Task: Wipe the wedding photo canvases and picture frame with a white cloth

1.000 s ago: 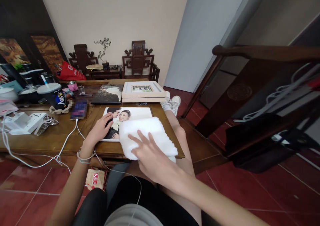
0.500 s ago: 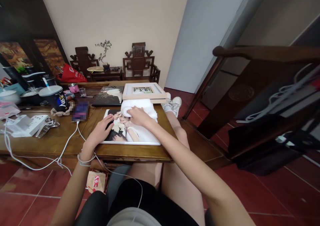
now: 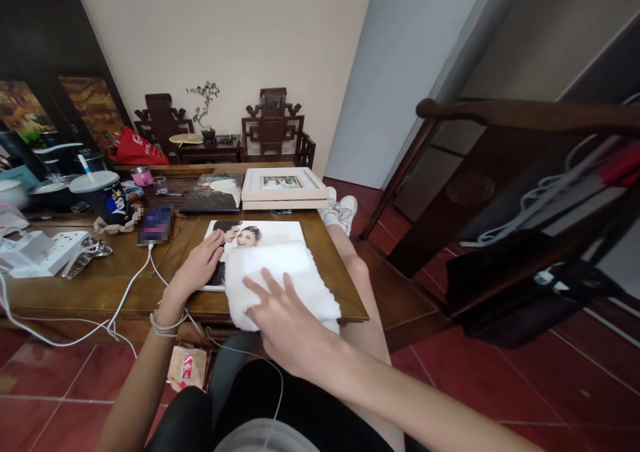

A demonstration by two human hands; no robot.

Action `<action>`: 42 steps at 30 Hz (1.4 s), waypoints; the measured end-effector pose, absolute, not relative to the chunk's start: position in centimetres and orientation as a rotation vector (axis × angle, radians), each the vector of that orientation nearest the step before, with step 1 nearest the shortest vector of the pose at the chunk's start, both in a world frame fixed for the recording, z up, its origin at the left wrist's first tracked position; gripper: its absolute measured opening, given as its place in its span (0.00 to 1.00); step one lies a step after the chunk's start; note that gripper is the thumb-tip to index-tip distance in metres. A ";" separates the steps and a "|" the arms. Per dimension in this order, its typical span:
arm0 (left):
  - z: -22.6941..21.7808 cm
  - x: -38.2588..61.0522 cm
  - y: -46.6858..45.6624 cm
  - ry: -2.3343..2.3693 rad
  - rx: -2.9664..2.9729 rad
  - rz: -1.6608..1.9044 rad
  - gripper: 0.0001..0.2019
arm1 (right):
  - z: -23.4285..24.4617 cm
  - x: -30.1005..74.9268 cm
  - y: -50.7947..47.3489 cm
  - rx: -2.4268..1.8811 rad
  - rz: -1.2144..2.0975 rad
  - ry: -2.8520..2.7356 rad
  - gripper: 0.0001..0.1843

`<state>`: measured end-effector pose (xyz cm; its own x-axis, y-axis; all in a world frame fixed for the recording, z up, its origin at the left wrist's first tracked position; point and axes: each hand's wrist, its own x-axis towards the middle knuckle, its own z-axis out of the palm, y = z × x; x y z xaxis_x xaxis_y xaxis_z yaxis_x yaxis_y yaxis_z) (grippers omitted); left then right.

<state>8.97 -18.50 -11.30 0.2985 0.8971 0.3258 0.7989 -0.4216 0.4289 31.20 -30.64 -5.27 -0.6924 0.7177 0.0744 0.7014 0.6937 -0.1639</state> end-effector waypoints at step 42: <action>-9.4 9.2 -18.6 1.498 2.124 1.081 0.24 | -4.8 27.5 -22.5 -1.352 0.117 -2.740 0.19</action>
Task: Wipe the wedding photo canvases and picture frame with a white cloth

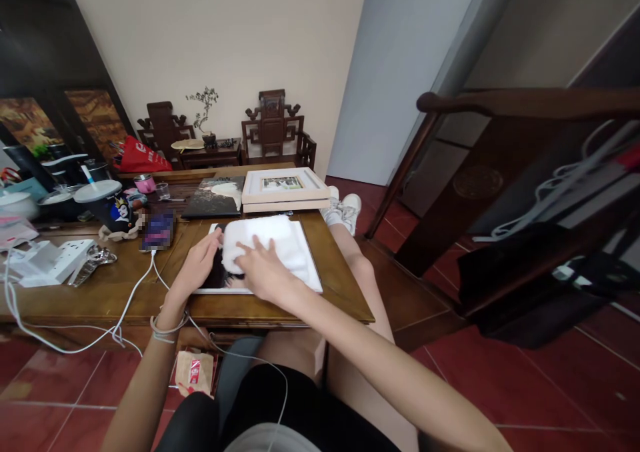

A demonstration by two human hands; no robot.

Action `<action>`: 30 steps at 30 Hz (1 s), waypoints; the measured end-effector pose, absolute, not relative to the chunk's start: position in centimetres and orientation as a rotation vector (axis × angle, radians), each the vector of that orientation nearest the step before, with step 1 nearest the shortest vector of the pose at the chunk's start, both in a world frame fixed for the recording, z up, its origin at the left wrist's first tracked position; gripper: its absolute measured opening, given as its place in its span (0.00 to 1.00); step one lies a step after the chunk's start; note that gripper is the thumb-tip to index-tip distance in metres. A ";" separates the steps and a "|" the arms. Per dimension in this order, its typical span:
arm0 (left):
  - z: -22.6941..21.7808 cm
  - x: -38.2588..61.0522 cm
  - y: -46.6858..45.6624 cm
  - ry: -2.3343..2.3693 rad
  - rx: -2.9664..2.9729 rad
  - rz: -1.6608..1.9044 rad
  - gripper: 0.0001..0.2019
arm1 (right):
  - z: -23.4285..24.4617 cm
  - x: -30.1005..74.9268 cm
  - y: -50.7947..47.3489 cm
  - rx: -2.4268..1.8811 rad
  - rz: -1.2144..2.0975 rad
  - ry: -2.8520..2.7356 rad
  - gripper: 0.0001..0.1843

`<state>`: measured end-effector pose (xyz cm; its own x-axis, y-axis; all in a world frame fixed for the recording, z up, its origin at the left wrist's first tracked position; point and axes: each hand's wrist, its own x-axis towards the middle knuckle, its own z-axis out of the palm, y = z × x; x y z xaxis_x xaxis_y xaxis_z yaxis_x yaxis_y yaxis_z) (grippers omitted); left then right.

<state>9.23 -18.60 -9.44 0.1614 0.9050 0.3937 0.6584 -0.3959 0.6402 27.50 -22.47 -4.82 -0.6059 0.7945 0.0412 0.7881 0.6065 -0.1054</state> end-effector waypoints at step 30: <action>-10.3 8.7 -18.2 1.494 2.385 0.831 0.19 | -2.2 22.9 -13.6 -1.308 0.339 -2.619 0.14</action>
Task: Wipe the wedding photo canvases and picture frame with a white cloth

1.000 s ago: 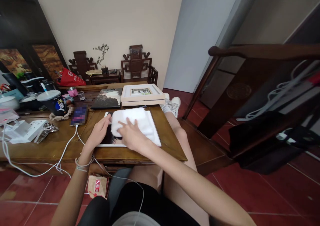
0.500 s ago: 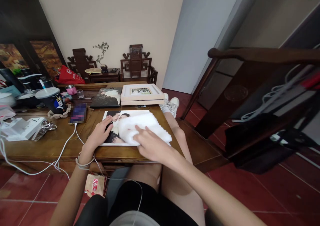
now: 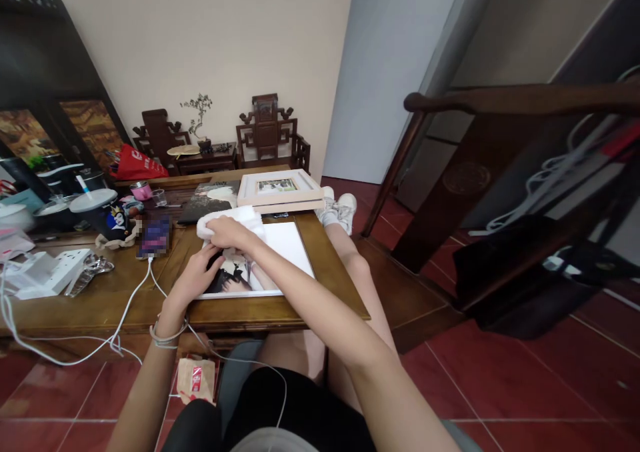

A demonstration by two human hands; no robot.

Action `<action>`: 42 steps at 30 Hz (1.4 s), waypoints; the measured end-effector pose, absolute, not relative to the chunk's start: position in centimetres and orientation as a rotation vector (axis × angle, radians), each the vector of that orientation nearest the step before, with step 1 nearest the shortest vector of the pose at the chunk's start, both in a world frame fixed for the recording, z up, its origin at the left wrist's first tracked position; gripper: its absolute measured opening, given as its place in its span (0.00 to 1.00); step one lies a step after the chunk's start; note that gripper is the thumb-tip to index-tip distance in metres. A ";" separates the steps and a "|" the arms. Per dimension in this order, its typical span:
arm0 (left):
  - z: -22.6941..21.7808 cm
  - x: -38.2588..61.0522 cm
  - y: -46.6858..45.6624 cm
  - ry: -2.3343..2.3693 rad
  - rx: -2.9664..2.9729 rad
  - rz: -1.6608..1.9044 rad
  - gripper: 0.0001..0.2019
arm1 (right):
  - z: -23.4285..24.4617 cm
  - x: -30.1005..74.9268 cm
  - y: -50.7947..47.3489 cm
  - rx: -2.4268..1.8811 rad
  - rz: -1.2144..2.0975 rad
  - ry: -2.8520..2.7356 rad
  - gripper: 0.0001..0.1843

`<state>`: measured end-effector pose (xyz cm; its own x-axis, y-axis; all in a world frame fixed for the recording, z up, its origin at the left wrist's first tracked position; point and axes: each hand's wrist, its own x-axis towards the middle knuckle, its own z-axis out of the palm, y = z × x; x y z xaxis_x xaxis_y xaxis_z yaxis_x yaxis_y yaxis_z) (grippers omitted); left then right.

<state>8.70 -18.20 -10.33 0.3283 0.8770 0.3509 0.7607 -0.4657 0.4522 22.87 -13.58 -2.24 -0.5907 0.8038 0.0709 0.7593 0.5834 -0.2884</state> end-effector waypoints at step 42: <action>-10.8 8.6 -18.2 1.553 2.313 0.775 0.23 | -4.4 34.7 -14.2 -1.478 0.085 -2.647 0.13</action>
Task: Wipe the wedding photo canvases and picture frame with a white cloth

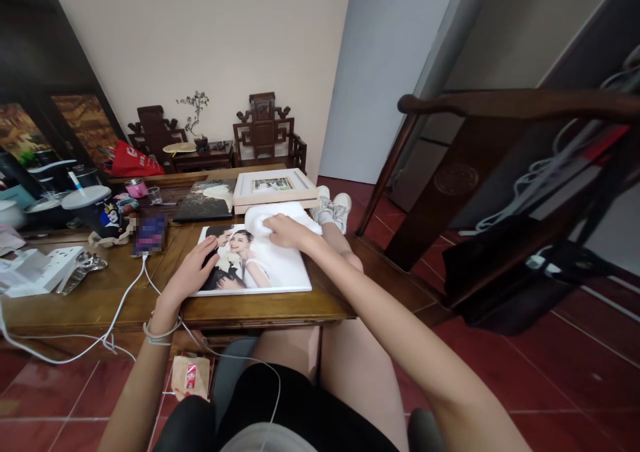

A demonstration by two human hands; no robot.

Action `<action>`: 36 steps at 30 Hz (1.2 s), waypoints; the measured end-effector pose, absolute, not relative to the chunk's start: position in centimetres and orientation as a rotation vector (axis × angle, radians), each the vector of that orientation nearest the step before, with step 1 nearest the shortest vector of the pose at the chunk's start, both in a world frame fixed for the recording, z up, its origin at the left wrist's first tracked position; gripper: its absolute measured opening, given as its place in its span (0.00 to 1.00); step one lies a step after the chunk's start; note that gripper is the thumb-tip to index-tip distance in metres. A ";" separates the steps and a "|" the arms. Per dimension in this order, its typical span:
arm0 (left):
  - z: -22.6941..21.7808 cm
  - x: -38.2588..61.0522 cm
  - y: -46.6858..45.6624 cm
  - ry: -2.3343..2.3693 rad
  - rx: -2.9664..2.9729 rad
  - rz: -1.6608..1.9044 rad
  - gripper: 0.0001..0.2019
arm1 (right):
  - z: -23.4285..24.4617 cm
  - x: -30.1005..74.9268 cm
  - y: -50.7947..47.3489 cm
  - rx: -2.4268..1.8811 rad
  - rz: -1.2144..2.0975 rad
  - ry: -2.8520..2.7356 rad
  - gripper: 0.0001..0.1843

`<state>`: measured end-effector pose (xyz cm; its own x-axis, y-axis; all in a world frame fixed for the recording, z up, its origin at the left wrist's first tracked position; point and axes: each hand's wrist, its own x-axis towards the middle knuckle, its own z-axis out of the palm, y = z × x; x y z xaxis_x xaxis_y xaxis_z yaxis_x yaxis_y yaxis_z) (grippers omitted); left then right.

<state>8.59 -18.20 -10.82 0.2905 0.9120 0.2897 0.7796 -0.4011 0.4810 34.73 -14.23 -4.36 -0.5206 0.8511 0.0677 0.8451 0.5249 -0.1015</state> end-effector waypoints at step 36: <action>-3.9 9.8 -23.3 0.746 1.261 1.752 0.21 | -4.3 27.6 -26.0 -0.833 -0.329 -1.969 0.10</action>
